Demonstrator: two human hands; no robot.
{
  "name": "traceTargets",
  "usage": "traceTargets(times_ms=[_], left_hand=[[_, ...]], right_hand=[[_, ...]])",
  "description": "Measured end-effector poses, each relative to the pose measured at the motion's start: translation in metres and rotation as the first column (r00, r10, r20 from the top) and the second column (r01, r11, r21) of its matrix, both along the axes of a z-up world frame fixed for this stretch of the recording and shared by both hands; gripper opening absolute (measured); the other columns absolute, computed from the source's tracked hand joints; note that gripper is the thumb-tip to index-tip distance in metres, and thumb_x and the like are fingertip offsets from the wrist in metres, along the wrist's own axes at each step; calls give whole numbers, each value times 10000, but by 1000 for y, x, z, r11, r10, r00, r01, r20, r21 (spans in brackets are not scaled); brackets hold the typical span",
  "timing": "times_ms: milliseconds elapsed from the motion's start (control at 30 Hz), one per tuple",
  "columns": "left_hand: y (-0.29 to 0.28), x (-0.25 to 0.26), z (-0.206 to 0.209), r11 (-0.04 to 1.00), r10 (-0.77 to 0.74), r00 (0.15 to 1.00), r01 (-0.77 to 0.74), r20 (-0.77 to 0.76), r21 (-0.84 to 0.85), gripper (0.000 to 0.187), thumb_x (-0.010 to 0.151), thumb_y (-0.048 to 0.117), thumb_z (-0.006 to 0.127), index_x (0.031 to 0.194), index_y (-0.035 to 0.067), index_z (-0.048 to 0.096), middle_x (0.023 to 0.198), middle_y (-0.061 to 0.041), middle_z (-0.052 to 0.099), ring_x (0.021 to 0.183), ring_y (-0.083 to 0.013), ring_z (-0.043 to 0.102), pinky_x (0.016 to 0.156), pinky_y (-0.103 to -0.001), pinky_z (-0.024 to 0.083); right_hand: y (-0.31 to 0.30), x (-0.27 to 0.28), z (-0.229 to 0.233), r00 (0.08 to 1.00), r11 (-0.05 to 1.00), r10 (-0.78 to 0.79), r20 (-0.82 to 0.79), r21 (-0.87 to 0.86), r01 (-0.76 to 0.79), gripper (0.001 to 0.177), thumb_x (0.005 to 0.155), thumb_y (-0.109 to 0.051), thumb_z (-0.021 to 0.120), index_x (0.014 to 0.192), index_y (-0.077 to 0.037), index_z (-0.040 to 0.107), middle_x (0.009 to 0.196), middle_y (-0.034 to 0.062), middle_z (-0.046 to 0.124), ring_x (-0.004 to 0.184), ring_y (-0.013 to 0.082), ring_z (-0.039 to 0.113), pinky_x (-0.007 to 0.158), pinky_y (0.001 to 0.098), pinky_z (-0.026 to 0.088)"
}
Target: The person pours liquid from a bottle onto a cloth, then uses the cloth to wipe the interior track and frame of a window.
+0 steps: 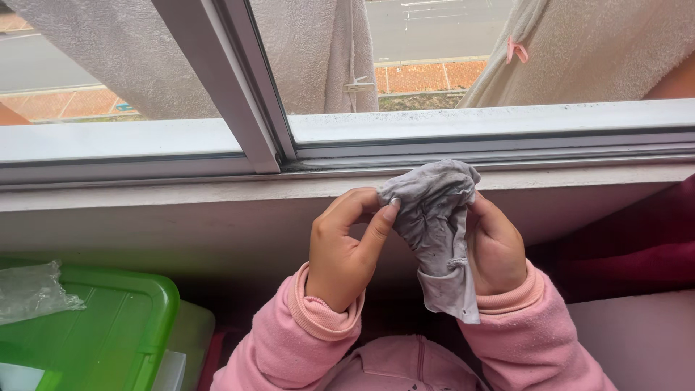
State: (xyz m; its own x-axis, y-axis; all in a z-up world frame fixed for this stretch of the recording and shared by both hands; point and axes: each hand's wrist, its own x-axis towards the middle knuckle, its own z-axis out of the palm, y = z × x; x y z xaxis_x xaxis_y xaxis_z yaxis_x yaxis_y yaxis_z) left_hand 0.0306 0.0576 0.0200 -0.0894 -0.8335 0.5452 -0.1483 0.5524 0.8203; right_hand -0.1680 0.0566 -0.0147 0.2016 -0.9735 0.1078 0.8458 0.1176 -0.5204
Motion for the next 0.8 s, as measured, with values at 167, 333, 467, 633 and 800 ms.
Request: traceTargets(times_ms=[167, 333, 467, 633, 800], left_hand=[[0, -5, -3, 975, 30, 976, 20, -216, 221, 190, 1018, 160, 656, 1068, -17, 702, 826, -46, 755, 746, -74, 698, 690, -231, 571], [-9, -13, -2, 962, -48, 991, 80, -126, 259, 179, 1009, 161, 655, 1032, -10, 699, 831, -63, 771, 741, -93, 735, 678, -237, 585], [-7, -17, 1, 964, -186, 982, 186, -16, 189, 160, 1006, 160, 667, 1040, 7, 697, 896, -82, 762, 821, -148, 782, 730, -257, 617], [-8, -7, 7, 993, 62, 989, -48, 131, -105, 105, 995, 128, 691, 1036, 32, 698, 940, -88, 752, 829, -188, 759, 762, -284, 593], [-17, 15, 8, 925, 281, 949, -228, 143, -305, 62, 980, 77, 700, 1015, 34, 673, 927, -84, 721, 841, -230, 717, 783, -322, 574]], right_hand=[[8, -12, -6, 893, 976, -39, -448, -210, -62, 610, 914, -37, 658, 1489, 54, 475, 1383, 174, 602, 1265, 236, 594, 1095, 399, 452], [18, -47, -2, 815, 982, -154, -559, -180, 62, 482, 922, -12, 675, 1376, 110, 569, 1257, 176, 699, 1150, 217, 668, 1026, 364, 515], [32, -84, 20, 538, 777, -628, -562, -414, 475, 237, 1148, -93, 647, 1258, 117, 643, 1123, 143, 725, 1019, 160, 685, 958, 273, 545], [17, -84, 46, -334, 281, -827, -453, -847, 451, 278, 1116, -197, 767, 1235, 37, 675, 1115, 108, 711, 976, 172, 660, 920, 265, 518], [-2, -64, 47, -688, 370, -696, -207, -924, -97, 276, 793, -71, 832, 1021, 49, 733, 1035, 193, 685, 910, 356, 656, 823, 418, 543]])
